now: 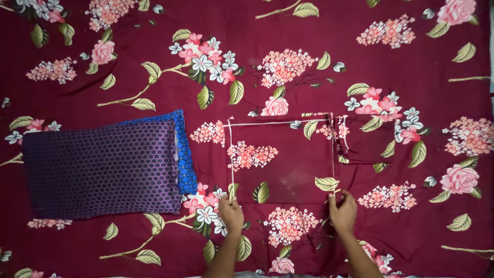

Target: The person takes a patterned fabric item, likely a pillowcase, and folds it multiple times on a floral bedspread before carrying it to a shelving unit.

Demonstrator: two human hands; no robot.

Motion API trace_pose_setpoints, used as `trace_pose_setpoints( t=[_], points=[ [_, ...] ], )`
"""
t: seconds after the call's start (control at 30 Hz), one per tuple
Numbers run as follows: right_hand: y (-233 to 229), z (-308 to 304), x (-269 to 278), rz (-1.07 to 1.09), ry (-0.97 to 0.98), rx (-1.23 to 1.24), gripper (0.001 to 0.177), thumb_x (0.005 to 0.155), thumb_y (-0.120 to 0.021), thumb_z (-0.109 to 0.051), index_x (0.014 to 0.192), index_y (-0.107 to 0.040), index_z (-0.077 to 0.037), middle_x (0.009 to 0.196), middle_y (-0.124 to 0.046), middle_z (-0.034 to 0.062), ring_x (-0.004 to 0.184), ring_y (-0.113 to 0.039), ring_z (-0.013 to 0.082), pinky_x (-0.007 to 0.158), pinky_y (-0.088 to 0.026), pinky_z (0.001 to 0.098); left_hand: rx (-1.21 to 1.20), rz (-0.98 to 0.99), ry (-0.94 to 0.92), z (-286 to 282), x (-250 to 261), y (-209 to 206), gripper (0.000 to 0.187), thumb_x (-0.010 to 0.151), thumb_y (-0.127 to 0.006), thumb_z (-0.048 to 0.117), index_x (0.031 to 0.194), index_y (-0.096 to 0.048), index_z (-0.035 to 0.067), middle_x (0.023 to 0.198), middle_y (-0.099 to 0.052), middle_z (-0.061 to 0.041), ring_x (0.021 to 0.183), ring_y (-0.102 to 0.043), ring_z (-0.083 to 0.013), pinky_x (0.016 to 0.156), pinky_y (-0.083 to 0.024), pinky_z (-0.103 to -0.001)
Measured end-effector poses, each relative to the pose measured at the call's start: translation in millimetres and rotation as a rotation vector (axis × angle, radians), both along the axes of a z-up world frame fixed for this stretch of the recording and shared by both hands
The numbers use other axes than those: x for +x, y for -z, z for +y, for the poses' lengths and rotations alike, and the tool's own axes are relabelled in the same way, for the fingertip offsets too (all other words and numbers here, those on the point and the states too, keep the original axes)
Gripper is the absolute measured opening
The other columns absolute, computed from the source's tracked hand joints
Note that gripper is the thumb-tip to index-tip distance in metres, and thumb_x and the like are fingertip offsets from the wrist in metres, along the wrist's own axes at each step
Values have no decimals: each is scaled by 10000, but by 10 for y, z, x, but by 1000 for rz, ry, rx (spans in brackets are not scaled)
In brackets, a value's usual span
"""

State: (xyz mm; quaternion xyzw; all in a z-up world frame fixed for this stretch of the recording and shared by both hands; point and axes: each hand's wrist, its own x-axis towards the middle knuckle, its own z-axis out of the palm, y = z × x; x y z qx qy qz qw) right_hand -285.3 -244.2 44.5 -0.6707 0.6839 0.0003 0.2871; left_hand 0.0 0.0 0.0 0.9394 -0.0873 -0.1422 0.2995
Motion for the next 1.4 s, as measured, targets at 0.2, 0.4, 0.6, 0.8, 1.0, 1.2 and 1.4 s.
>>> trace_pose_setpoints(
  t=[0.2, 0.4, 0.6, 0.8, 1.0, 1.2, 1.4],
  points=[
    [15, -163, -22, -153, 151, 206, 583, 863, -759, -415, 1205, -713, 55, 978, -745, 181, 912, -709, 307, 860, -540, 437, 33, 202, -13, -61, 305, 0, 294, 908, -734, 248, 775, -658, -3, 674, -646, -120, 660, -645, -325, 662, -494, -463],
    [-193, 34, -128, -414, 421, 369, 531, 918, -767, -281, 1287, -590, 57, 919, -734, 132, 843, -671, 205, 738, -529, 322, -351, 727, -273, 237, 289, -289, 239, 956, -664, 198, 795, -633, 25, 616, -610, -77, 470, -547, -158, 432, -429, -338],
    [-361, 655, -491, -454, 443, 448, 454, 939, -771, -287, 1104, -698, 130, 836, -705, 162, 715, -633, 202, 614, -512, 331, -159, 604, -222, 763, -195, -544, 252, 940, -679, 195, 787, -655, -4, 600, -659, -65, 472, -624, -140, 416, -513, -297],
    [-482, 941, -646, -503, 449, 147, 351, 873, -810, -170, 1156, -662, -25, 826, -618, 93, 674, -553, 115, 563, -444, 247, -318, 670, -451, 1117, -609, -559, 182, 890, -715, 161, 990, -631, 34, 595, -644, -88, 459, -578, -172, 387, -449, -317],
    [-651, 581, -509, -748, 249, 69, 207, 942, -708, -98, 1137, -669, -40, 822, -650, 25, 661, -537, 45, 540, -404, 188, -607, 649, -499, 802, -196, -751, 181, 934, -649, 98, 1100, -587, 58, 633, -569, -77, 436, -488, -135, 368, -382, -285],
    [-543, -306, 202, -654, 170, 150, 225, 986, -637, -116, 1186, -710, -43, 831, -723, 60, 594, -569, 92, 503, -453, 231, -722, 720, -540, 28, 574, -404, 111, 987, -645, 131, 1018, -671, 27, 715, -659, -82, 564, -633, -147, 449, -427, -256],
    [8, -810, 558, -718, 188, 163, 294, 952, -658, -38, 1242, -697, -8, 894, -696, 42, 693, -606, 82, 577, -494, 222, -927, 717, -566, -525, 954, 115, 153, 983, -633, 80, 1063, -644, -49, 774, -680, -134, 615, -663, -199, 581, -590, -324]
  ],
)
